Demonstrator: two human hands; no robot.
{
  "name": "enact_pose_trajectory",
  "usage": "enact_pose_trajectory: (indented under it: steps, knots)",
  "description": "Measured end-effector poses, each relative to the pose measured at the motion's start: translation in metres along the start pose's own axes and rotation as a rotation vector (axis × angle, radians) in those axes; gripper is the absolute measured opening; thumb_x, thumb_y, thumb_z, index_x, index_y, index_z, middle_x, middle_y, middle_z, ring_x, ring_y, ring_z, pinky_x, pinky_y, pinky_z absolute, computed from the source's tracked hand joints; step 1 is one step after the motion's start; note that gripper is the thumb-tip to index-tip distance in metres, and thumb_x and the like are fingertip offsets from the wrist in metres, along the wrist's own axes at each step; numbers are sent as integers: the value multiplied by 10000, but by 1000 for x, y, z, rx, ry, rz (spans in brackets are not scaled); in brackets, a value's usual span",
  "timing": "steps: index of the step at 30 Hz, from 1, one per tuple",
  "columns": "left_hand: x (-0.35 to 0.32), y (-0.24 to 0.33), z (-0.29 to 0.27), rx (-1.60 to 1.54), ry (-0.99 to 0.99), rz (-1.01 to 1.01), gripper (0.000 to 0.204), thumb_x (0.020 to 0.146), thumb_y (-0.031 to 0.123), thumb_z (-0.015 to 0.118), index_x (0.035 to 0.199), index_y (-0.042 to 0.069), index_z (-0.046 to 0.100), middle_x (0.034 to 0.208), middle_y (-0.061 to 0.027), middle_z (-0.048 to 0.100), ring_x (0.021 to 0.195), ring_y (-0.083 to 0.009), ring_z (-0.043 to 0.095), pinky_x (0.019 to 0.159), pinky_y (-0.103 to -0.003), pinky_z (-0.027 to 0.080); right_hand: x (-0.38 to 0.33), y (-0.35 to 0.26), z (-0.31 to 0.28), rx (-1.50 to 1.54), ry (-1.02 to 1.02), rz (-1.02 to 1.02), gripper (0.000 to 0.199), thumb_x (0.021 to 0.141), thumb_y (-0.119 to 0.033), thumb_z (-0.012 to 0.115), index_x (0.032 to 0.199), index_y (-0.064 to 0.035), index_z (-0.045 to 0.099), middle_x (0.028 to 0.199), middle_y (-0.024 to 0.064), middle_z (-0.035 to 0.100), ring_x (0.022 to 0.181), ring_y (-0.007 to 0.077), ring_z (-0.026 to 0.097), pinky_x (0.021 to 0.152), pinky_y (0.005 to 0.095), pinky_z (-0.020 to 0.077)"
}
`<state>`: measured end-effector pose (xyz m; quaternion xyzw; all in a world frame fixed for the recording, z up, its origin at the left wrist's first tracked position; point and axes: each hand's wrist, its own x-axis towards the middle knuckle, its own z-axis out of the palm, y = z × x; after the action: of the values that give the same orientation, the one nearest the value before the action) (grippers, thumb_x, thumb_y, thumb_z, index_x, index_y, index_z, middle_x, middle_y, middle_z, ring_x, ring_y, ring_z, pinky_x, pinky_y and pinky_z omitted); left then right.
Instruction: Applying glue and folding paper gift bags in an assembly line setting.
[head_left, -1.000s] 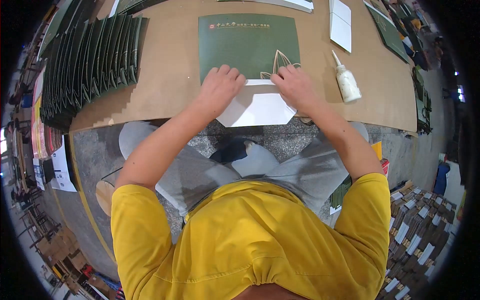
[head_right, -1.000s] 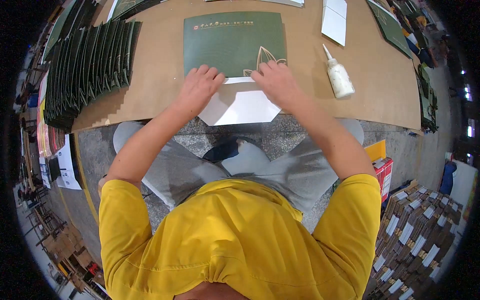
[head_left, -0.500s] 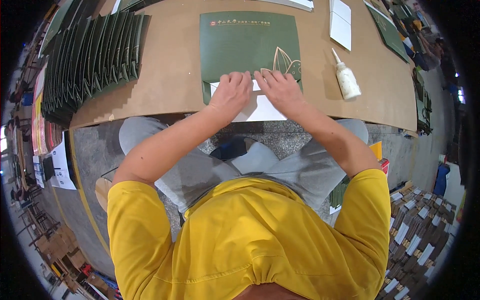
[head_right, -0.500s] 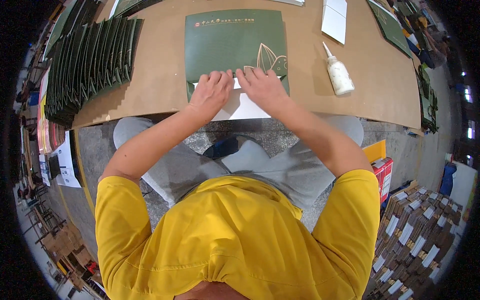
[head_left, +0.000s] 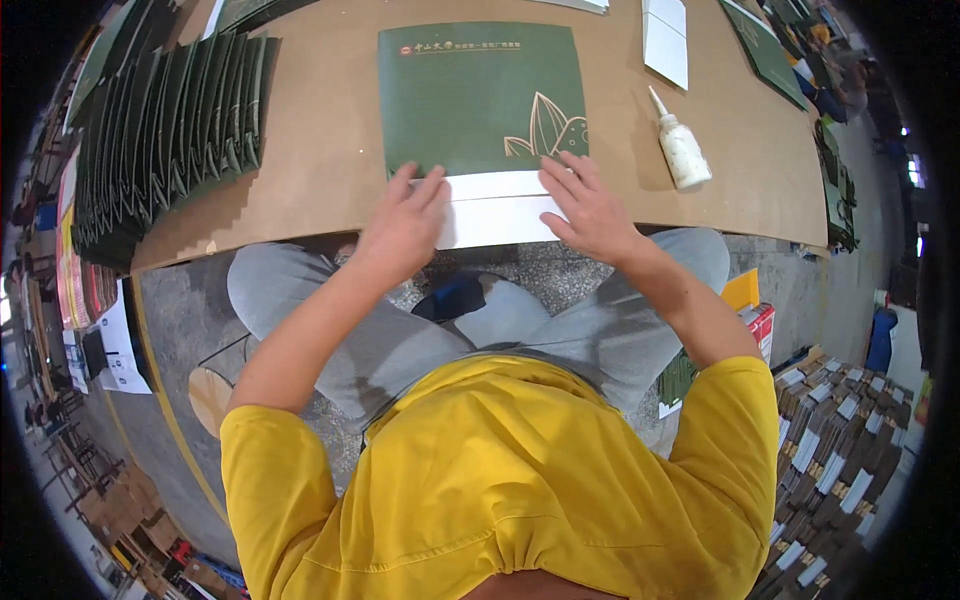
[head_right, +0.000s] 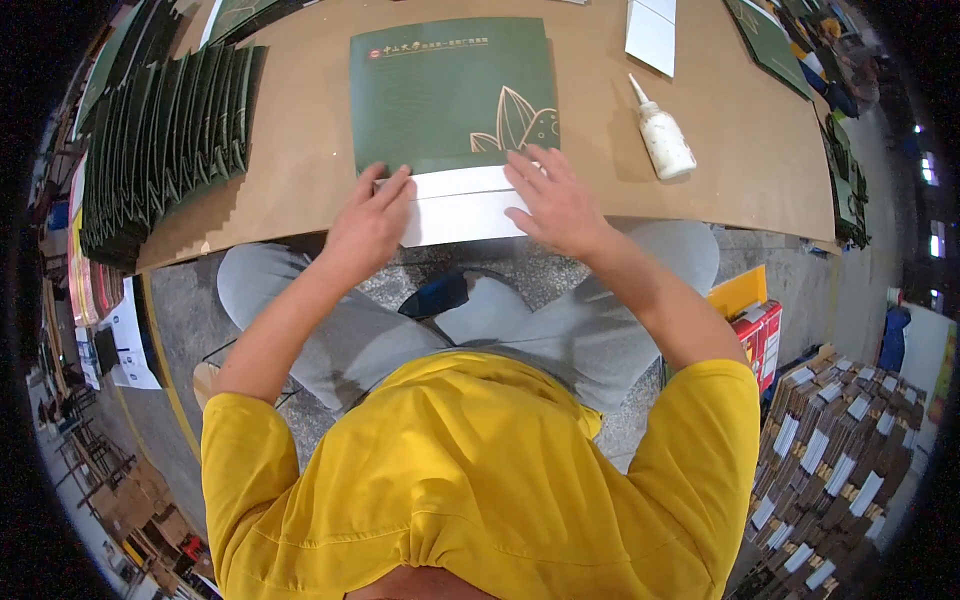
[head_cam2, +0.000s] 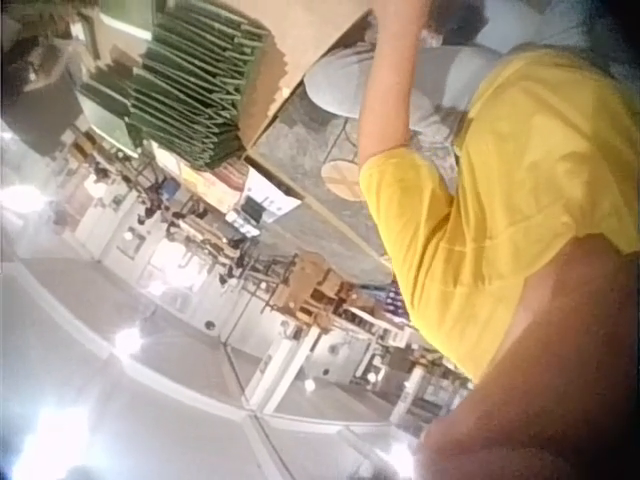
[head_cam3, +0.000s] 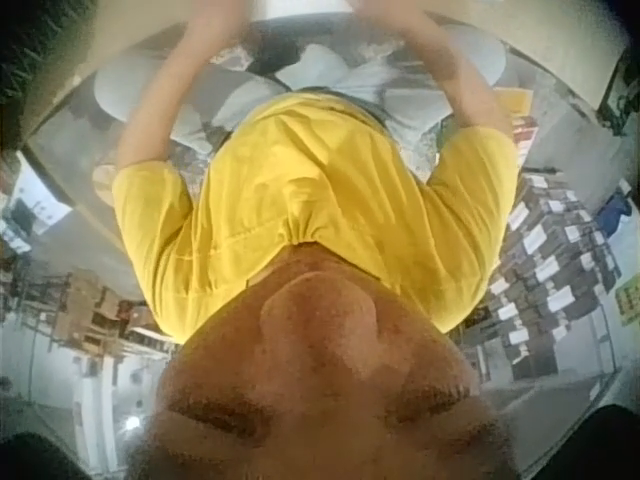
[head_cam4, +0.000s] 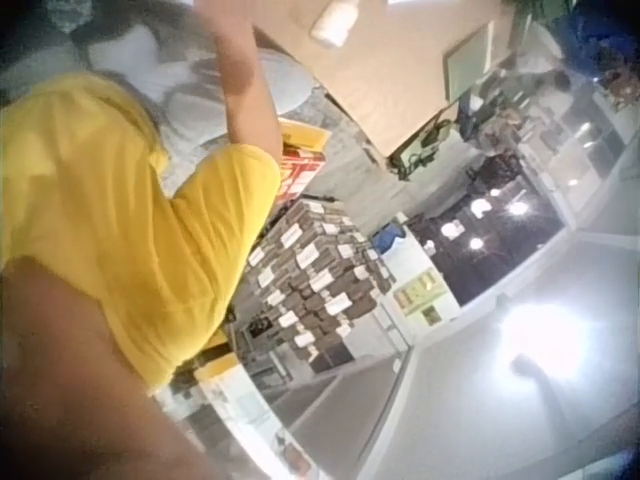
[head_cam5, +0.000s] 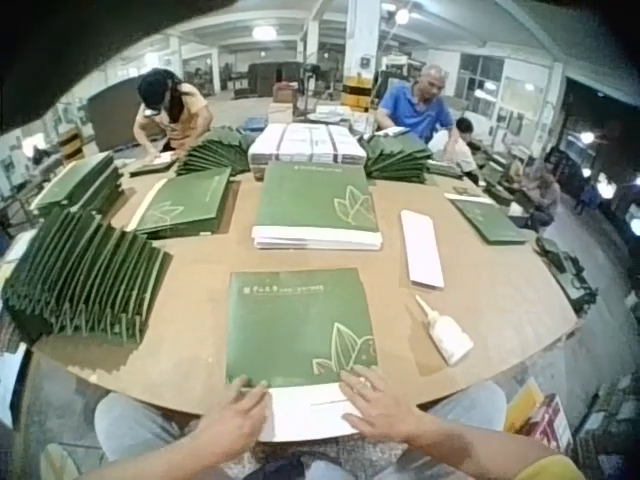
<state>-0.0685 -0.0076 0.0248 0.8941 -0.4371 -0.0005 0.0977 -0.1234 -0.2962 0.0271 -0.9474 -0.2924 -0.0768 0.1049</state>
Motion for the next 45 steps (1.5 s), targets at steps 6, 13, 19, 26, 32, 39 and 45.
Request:
enact_pose_trajectory:
  steps: [6, 13, 19, 26, 32, 39, 45]
  knots:
    - [-26, -5, -5, -82, 6, 69, 640, 802, 160, 604, 1360, 1, 335, 1399, -193, 363, 1338, -368, 264, 1076, -458, 279, -31, -6, -5, 48, -38, 126, 717, 784, -354, 622, 1351, -1, 359, 1417, 187, 329, 1345, 332, 260, 1079, 480, 250]
    - [-34, -34, 36, -175, 314, 125, 537, 672, -10, 641, 1178, 5, 462, 1363, -173, 421, 1283, -338, 384, 1059, -451, 326, -39, 16, 6, 257, 26, 39, 587, 726, -147, 633, 1251, -1, 412, 1404, 181, 360, 1323, 366, 304, 1081, 479, 260]
    - [-26, -34, 25, -184, 305, 204, 392, 650, 6, 663, 1018, 8, 529, 1312, -172, 466, 1255, -332, 418, 1037, -442, 366, -42, 17, 4, 151, 52, 4, 424, 732, -114, 616, 1136, -22, 523, 1382, 167, 396, 1298, 351, 349, 1066, 476, 281]
    - [-25, -34, 15, -290, 335, 180, 228, 749, 43, 657, 963, 34, 580, 1233, -122, 546, 1214, -294, 470, 1002, -429, 396, -37, 10, -3, 178, 80, 99, 278, 800, -91, 590, 1072, -34, 598, 1286, 107, 525, 1254, 306, 423, 1028, 439, 325]
    - [-17, -28, 10, -367, 322, -45, 122, 805, 116, 649, 905, 52, 620, 1138, -87, 610, 1116, -273, 549, 933, -400, 436, -22, 6, -8, 423, 173, 342, 208, 874, -133, 568, 1058, -57, 628, 1146, 76, 623, 1137, 262, 534, 948, 388, 376]
    - [-5, -21, 4, -338, 320, -56, 112, 804, 153, 655, 832, 48, 628, 981, -78, 643, 977, -275, 593, 846, -381, 463, -17, 9, -6, 396, 129, 454, 192, 864, -177, 598, 1011, -71, 662, 1092, 64, 650, 1109, 233, 554, 922, 361, 389]
    - [10, -14, -9, -435, 252, -299, 160, 775, 197, 682, 778, 39, 655, 877, -86, 642, 849, -262, 590, 756, -360, 469, -6, 9, -10, 260, 168, 377, 238, 817, -281, 631, 946, -90, 691, 962, 64, 676, 969, 229, 596, 831, 372, 397]
